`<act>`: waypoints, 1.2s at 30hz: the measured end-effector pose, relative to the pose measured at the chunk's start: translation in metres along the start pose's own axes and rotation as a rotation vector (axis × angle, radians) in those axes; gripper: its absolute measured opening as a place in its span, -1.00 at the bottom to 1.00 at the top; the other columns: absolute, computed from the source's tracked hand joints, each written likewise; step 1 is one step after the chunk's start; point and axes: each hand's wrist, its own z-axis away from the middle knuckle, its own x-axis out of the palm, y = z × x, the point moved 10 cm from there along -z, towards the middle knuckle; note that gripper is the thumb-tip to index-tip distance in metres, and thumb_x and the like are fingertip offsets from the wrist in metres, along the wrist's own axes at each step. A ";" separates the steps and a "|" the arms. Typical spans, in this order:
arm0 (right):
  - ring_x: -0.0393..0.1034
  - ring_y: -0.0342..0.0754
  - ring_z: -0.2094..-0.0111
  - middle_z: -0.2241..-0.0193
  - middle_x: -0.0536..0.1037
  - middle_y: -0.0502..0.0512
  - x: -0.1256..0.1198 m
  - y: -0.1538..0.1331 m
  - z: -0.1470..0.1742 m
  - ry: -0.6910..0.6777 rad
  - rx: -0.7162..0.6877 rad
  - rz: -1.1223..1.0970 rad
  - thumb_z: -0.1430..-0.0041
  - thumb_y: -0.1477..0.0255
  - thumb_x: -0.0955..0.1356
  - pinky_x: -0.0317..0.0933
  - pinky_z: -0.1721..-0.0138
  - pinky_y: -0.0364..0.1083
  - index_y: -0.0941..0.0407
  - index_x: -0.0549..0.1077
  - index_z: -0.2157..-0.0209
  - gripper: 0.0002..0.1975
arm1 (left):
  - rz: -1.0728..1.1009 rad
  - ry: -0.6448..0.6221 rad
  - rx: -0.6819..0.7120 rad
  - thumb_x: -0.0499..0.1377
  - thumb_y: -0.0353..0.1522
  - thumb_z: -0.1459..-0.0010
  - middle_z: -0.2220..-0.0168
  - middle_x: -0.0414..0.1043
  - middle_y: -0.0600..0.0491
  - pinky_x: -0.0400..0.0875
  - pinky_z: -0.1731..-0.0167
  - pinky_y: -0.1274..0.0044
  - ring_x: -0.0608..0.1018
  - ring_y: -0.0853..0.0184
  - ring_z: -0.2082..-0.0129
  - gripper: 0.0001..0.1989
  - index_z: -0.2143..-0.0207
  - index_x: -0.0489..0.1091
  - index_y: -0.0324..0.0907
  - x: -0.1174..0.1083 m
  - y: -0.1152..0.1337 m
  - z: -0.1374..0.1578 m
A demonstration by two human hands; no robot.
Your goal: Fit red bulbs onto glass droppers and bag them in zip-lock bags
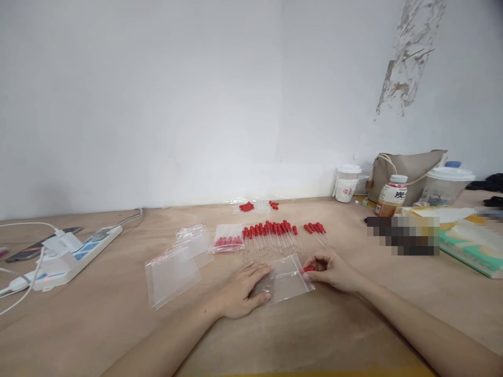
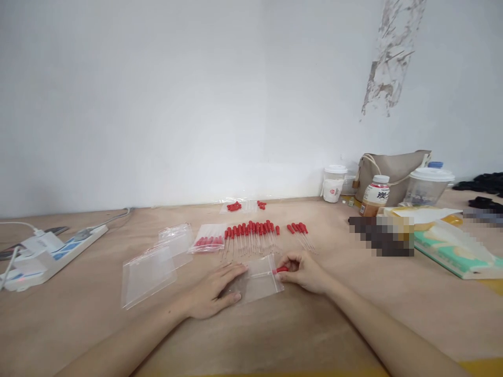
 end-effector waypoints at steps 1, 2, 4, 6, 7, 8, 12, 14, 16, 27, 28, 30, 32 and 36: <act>0.13 -0.25 0.62 0.67 0.28 -0.11 0.002 -0.001 -0.001 0.007 -0.009 0.006 0.19 0.24 0.40 0.03 0.59 -0.23 0.17 0.40 0.51 -0.73 | -0.004 -0.003 -0.001 -0.02 -0.23 -0.17 -0.13 0.09 -0.02 0.00 -0.09 0.35 0.14 0.23 -0.12 -0.50 -0.14 -0.01 -0.12 0.000 0.000 0.000; 0.10 -0.26 0.63 0.68 0.25 -0.13 0.006 -0.001 -0.003 0.008 -0.009 0.006 0.18 0.24 0.40 0.00 0.60 -0.24 0.17 0.41 0.51 -0.73 | -0.009 -0.006 -0.002 -0.02 -0.23 -0.17 -0.13 0.09 -0.02 0.00 -0.09 0.35 0.14 0.23 -0.12 -0.50 -0.14 -0.01 -0.13 0.000 0.000 0.000; 0.05 -0.28 0.64 0.70 0.22 -0.14 0.015 0.001 -0.006 -0.009 0.007 -0.013 0.20 0.26 0.41 -0.05 0.62 -0.25 0.17 0.41 0.51 -0.73 | -0.016 -0.005 -0.002 -0.03 -0.23 -0.17 -0.12 0.10 -0.04 0.01 -0.09 0.35 0.14 0.23 -0.12 -0.51 -0.14 0.00 -0.15 0.000 0.000 0.001; 0.06 -0.28 0.63 0.68 0.23 -0.14 0.024 0.002 -0.007 -0.028 0.027 -0.047 0.25 0.28 0.43 -0.04 0.61 -0.25 0.18 0.41 0.50 -0.72 | -0.015 0.001 -0.004 -0.04 -0.23 -0.18 -0.12 0.11 -0.04 0.02 -0.09 0.36 0.15 0.23 -0.11 -0.51 -0.13 0.00 -0.16 0.000 0.000 0.001; 0.07 -0.27 0.63 0.67 0.26 -0.13 0.027 0.001 -0.007 -0.034 0.034 -0.061 0.26 0.30 0.44 -0.03 0.60 -0.25 0.18 0.41 0.49 -0.71 | -0.010 0.006 -0.006 -0.03 -0.22 -0.18 -0.12 0.11 -0.04 0.02 -0.08 0.36 0.16 0.23 -0.11 -0.51 -0.13 0.00 -0.16 -0.001 0.000 0.001; 0.08 -0.27 0.61 0.66 0.28 -0.12 0.029 0.001 -0.007 -0.037 0.032 -0.069 0.26 0.31 0.44 -0.02 0.59 -0.25 0.18 0.40 0.48 -0.71 | -0.004 0.010 -0.008 -0.03 -0.22 -0.18 -0.12 0.11 -0.03 0.03 -0.08 0.36 0.16 0.23 -0.10 -0.51 -0.13 0.00 -0.16 -0.001 0.001 0.000; 0.06 -0.26 0.62 0.66 0.27 -0.11 0.032 -0.006 -0.006 -0.042 -0.017 -0.022 0.16 0.31 0.40 -0.04 0.59 -0.25 0.18 0.42 0.48 -0.77 | 0.035 0.023 -0.007 -0.03 -0.21 -0.17 -0.14 0.08 -0.02 0.02 -0.09 0.34 0.13 0.23 -0.13 -0.49 -0.15 -0.03 -0.13 -0.002 0.000 0.001; 0.03 -0.26 0.63 0.68 0.24 -0.11 0.030 -0.007 -0.006 -0.034 -0.031 0.021 0.11 0.30 0.37 -0.07 0.60 -0.25 0.18 0.44 0.48 -0.79 | 0.067 0.062 -0.023 -0.04 -0.21 -0.18 -0.17 0.01 0.00 0.01 -0.10 0.34 0.08 0.24 -0.15 -0.50 -0.15 -0.02 -0.12 -0.007 -0.004 0.003; 0.02 -0.25 0.63 0.69 0.22 -0.10 0.028 -0.007 -0.006 -0.028 -0.037 0.069 0.07 0.29 0.34 -0.08 0.60 -0.24 0.17 0.46 0.45 -0.78 | 0.099 0.107 -0.042 -0.02 -0.22 -0.18 -0.18 -0.01 0.01 0.02 -0.09 0.35 0.08 0.24 -0.15 -0.52 -0.13 0.01 -0.10 -0.013 -0.010 0.007; 0.23 -0.16 0.52 0.54 0.44 0.02 -0.020 -0.001 -0.012 0.174 -0.050 0.356 0.01 0.30 0.26 0.07 0.49 -0.20 0.17 0.46 0.47 -0.76 | 0.110 0.060 -0.030 0.04 -0.22 -0.14 -0.07 0.22 0.02 0.07 -0.07 0.33 0.25 0.24 -0.07 -0.61 -0.04 0.22 -0.05 -0.009 -0.018 0.016; 0.25 -0.14 0.49 0.52 0.46 0.03 -0.041 0.001 -0.014 0.286 -0.022 0.444 0.01 0.32 0.26 0.07 0.47 -0.19 0.16 0.45 0.49 -0.78 | 0.100 0.054 -0.027 0.03 -0.22 -0.15 -0.07 0.22 0.02 0.05 -0.08 0.32 0.24 0.24 -0.07 -0.61 -0.04 0.22 -0.05 -0.008 -0.017 0.015; 0.29 -0.10 0.43 0.47 0.47 0.06 -0.088 0.010 -0.016 0.513 0.121 0.633 0.06 0.33 0.28 0.07 0.42 -0.17 0.14 0.43 0.49 -0.82 | 0.081 0.043 -0.025 0.02 -0.23 -0.16 -0.08 0.21 0.02 0.02 -0.09 0.31 0.23 0.24 -0.08 -0.62 -0.04 0.21 -0.04 -0.007 -0.016 0.014; 0.32 -0.04 0.39 0.40 0.48 0.13 -0.123 0.032 -0.019 0.612 0.361 0.701 0.11 0.27 0.30 0.07 0.44 -0.15 0.15 0.42 0.40 -0.74 | 0.069 0.034 -0.026 0.00 -0.23 -0.17 -0.08 0.20 0.02 0.00 -0.09 0.31 0.22 0.25 -0.09 -0.63 -0.04 0.21 -0.04 -0.006 -0.016 0.013; 0.36 0.03 0.40 0.47 0.49 0.20 -0.146 0.069 -0.035 0.567 0.570 0.636 0.18 0.18 0.33 0.08 0.50 -0.14 0.17 0.46 0.46 -0.66 | 0.076 0.028 -0.011 0.00 -0.24 -0.18 -0.08 0.20 0.00 0.01 -0.08 0.31 0.21 0.25 -0.09 -0.64 -0.04 0.22 -0.04 -0.006 -0.014 0.013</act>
